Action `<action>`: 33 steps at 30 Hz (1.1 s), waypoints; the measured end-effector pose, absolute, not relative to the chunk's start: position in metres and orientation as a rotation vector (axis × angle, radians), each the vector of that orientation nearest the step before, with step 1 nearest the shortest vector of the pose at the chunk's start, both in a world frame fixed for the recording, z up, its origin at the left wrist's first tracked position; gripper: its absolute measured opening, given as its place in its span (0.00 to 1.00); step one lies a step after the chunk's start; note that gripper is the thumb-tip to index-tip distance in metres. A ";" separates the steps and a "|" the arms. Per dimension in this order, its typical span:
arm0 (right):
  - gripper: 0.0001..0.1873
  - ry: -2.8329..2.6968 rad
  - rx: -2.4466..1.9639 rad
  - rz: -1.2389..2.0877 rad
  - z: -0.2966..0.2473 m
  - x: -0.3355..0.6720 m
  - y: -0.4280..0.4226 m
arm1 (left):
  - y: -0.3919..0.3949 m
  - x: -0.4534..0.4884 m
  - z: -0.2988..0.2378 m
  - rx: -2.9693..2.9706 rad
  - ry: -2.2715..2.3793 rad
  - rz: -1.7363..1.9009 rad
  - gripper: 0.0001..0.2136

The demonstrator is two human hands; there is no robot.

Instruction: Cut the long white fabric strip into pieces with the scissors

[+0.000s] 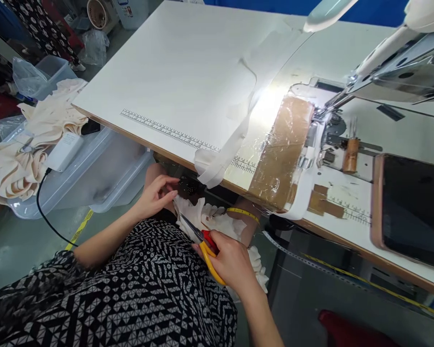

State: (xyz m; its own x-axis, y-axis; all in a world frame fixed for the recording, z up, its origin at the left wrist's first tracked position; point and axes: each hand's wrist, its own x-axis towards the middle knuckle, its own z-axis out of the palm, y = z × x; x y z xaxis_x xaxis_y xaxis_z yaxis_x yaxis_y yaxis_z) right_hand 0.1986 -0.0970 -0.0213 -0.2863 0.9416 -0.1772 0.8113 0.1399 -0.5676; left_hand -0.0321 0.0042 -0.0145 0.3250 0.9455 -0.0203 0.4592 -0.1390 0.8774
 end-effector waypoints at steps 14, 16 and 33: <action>0.22 -1.778 -1.835 0.927 -0.020 0.236 -0.127 | 0.013 -0.055 -0.079 1.412 1.524 0.599 0.02; 0.22 -1.713 -1.858 0.947 -0.020 0.237 -0.127 | -0.003 -0.060 -0.071 1.441 1.514 0.576 0.04; 0.19 -1.800 -1.686 1.372 -0.026 0.214 -0.110 | -0.023 -0.014 0.005 1.730 1.120 0.510 0.13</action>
State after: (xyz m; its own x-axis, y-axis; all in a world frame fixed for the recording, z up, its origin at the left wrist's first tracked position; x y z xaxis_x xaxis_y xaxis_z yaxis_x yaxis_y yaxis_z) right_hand 0.2135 -0.1101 -0.0256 -0.2536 0.8953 -0.3662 0.5905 -0.1566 -0.7917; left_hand -0.0140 -0.0233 0.0047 0.4876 0.8600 -0.1509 0.4513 -0.1003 0.8867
